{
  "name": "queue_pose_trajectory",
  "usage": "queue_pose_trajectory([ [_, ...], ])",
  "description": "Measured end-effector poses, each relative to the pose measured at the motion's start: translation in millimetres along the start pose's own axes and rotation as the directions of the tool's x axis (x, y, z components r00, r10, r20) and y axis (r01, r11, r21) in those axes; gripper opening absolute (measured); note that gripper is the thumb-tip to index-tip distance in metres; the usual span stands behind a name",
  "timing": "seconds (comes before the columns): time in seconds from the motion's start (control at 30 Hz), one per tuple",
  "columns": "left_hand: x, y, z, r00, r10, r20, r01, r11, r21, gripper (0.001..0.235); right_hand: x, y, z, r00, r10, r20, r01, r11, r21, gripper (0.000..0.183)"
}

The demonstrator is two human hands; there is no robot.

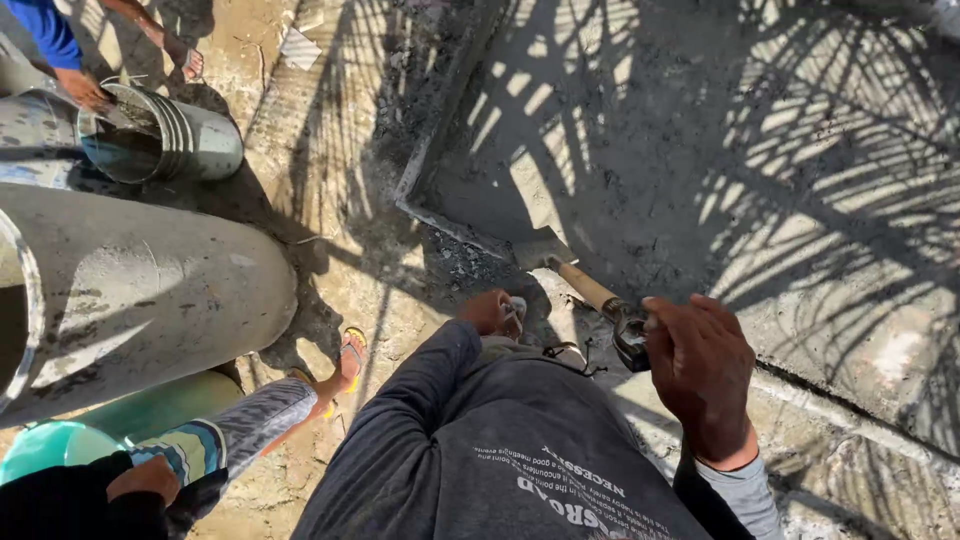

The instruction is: Leveling and smoothing wet concrete in a foundation trench using a shovel and a board.

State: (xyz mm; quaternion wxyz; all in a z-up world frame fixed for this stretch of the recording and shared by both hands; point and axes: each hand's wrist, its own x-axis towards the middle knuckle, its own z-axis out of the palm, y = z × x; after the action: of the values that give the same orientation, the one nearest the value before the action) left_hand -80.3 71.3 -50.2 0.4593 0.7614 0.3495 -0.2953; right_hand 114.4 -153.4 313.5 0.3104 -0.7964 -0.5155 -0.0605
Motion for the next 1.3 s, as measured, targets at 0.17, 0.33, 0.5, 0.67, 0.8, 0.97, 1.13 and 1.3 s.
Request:
queue_pose_trajectory([
  [0.17, 43.0, -194.4, 95.2, 0.992, 0.019, 0.124, -0.1, 0.716, 0.691, 0.016, 28.3, 16.3, 3.4, 0.998, 0.022, 0.058, -0.019, 0.998, -0.054, 0.018],
  [0.33, -16.3, -218.2, 146.7, 0.977, -0.163, 0.14, 0.066, 0.849, 0.524, 0.024, 44.3, 60.8, 15.7, 0.989, -0.026, 0.149, 0.04, 0.995, -0.091, 0.037],
  [0.5, -39.4, -210.7, 187.5, 0.956, -0.281, -0.083, 0.285, 0.957, 0.052, 0.02, 62.4, 71.9, 19.1, 0.993, 0.0, 0.121, 0.005, 0.999, -0.041, 0.045],
  [0.67, -39.3, -174.6, 208.3, 0.83, -0.556, 0.046, 0.174, 0.18, -0.968, 0.021, 41.7, 103.3, 25.3, 0.992, -0.124, 0.034, 0.125, 0.991, -0.053, 0.032],
  [0.8, -25.8, -154.8, 225.7, 0.856, -0.505, -0.108, 0.184, 0.494, -0.85, 0.015, 14.1, 122.4, 8.1, 0.995, -0.095, 0.039, 0.095, 0.995, -0.005, 0.028],
  [0.97, -23.6, -141.0, 232.3, 0.914, -0.226, -0.336, 0.21, 0.974, -0.084, 0.01, -15.4, 136.2, -22.6, 0.998, -0.069, 0.0, 0.069, 0.996, 0.047, 0.028],
  [1.13, -38.2, -110.9, 220.7, 0.916, -0.216, -0.337, 0.226, 0.974, -0.01, 0.011, -27.0, 159.4, -36.1, 0.999, 0.007, -0.035, -0.005, 0.998, 0.06, 0.032],
  [1.3, -51.7, -94.5, 226.8, 0.801, -0.582, -0.14, 0.174, 0.451, -0.875, 0.028, -12.5, 161.1, -42.4, 0.996, 0.014, -0.086, -0.003, 0.992, 0.123, 0.035],
])
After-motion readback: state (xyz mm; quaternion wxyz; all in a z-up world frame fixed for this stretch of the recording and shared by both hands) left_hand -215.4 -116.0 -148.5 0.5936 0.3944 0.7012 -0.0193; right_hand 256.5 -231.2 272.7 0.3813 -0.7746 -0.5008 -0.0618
